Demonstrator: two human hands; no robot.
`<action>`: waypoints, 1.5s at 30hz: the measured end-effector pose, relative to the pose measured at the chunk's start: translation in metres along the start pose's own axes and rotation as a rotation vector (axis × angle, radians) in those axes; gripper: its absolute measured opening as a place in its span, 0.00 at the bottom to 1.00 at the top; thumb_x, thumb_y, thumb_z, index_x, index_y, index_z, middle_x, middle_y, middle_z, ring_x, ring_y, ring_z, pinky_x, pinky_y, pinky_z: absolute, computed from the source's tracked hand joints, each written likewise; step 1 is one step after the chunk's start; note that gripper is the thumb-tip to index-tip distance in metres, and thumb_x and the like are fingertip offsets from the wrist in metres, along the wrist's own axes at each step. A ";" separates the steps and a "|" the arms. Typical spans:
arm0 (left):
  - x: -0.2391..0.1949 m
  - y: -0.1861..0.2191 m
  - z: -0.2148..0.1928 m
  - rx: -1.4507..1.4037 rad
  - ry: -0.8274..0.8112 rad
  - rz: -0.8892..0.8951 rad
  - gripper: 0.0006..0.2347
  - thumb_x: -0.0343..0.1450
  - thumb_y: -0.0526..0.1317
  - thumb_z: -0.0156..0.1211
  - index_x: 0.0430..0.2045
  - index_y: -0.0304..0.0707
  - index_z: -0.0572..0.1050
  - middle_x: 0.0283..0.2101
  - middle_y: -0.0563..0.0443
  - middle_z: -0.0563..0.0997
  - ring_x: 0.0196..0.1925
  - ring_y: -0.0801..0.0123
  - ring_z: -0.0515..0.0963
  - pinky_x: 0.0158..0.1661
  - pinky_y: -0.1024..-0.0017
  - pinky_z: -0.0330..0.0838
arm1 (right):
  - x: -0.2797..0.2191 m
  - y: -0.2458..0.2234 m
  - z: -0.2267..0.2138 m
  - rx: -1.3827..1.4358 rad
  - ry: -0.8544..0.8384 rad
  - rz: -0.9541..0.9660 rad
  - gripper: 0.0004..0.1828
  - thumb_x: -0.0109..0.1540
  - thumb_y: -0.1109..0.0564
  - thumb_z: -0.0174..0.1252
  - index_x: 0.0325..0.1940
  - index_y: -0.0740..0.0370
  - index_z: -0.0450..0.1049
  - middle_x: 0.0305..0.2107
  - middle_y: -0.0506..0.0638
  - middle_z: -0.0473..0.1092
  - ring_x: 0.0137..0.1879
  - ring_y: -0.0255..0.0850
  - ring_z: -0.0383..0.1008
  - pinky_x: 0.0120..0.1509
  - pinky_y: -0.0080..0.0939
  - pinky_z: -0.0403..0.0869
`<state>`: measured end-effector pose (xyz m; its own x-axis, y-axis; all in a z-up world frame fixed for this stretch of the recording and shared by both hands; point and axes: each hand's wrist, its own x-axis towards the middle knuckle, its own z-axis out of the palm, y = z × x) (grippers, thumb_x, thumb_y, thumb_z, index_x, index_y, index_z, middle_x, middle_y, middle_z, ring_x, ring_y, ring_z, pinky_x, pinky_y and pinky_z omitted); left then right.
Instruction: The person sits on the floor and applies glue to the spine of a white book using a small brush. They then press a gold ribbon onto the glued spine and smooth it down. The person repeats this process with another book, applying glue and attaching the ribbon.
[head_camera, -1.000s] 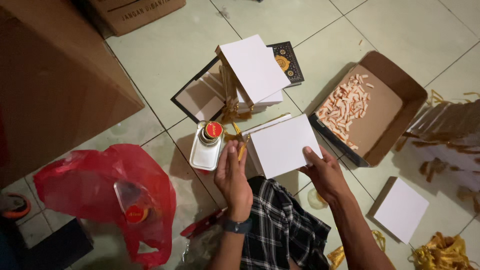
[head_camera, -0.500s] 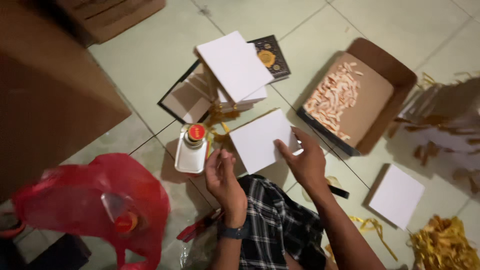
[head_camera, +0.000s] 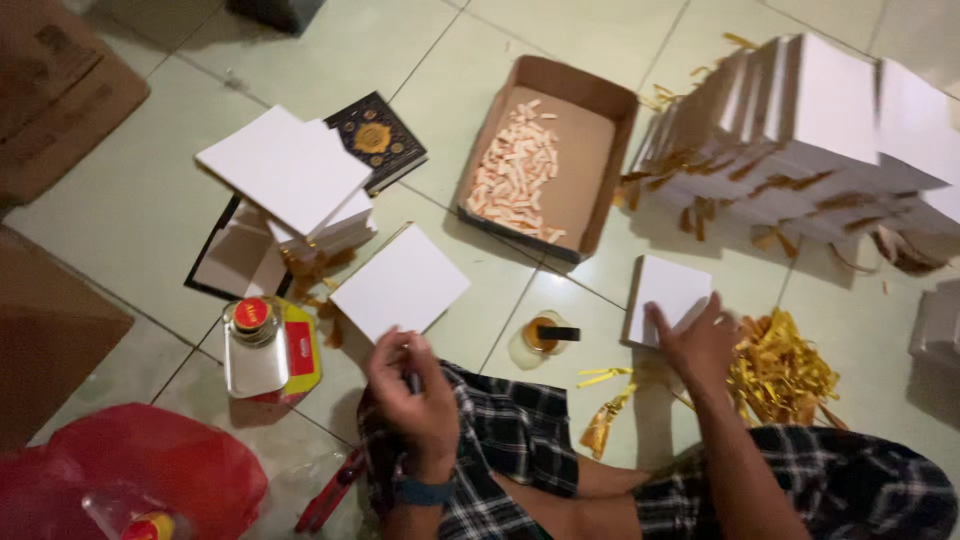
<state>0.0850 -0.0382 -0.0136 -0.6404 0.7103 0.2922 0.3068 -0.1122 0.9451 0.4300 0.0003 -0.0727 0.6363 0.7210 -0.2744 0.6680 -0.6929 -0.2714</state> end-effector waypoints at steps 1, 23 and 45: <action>-0.008 0.011 0.006 -0.004 -0.011 0.010 0.12 0.77 0.35 0.56 0.52 0.27 0.71 0.44 0.42 0.80 0.41 0.65 0.80 0.43 0.73 0.75 | 0.001 0.002 0.005 0.012 0.005 0.009 0.66 0.53 0.18 0.53 0.81 0.61 0.43 0.72 0.78 0.48 0.77 0.73 0.43 0.74 0.74 0.51; -0.127 0.056 0.099 -0.209 -0.885 -0.571 0.30 0.75 0.57 0.37 0.72 0.44 0.53 0.73 0.40 0.58 0.75 0.59 0.58 0.70 0.63 0.53 | -0.138 0.031 -0.114 0.691 0.094 -0.517 0.16 0.59 0.51 0.67 0.48 0.59 0.80 0.45 0.52 0.70 0.46 0.38 0.74 0.36 0.34 0.80; -0.126 0.059 0.066 -0.475 -0.856 -1.069 0.28 0.73 0.66 0.32 0.42 0.43 0.71 0.31 0.52 0.73 0.32 0.68 0.73 0.35 0.72 0.68 | -0.185 0.076 -0.055 1.430 -0.858 0.133 0.26 0.60 0.50 0.61 0.50 0.77 0.79 0.42 0.70 0.81 0.43 0.59 0.82 0.48 0.60 0.80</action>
<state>0.2304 -0.0880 -0.0042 0.2519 0.7709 -0.5850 -0.4059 0.6329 0.6593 0.3841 -0.1853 0.0086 -0.0486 0.7805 -0.6233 -0.5427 -0.5445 -0.6395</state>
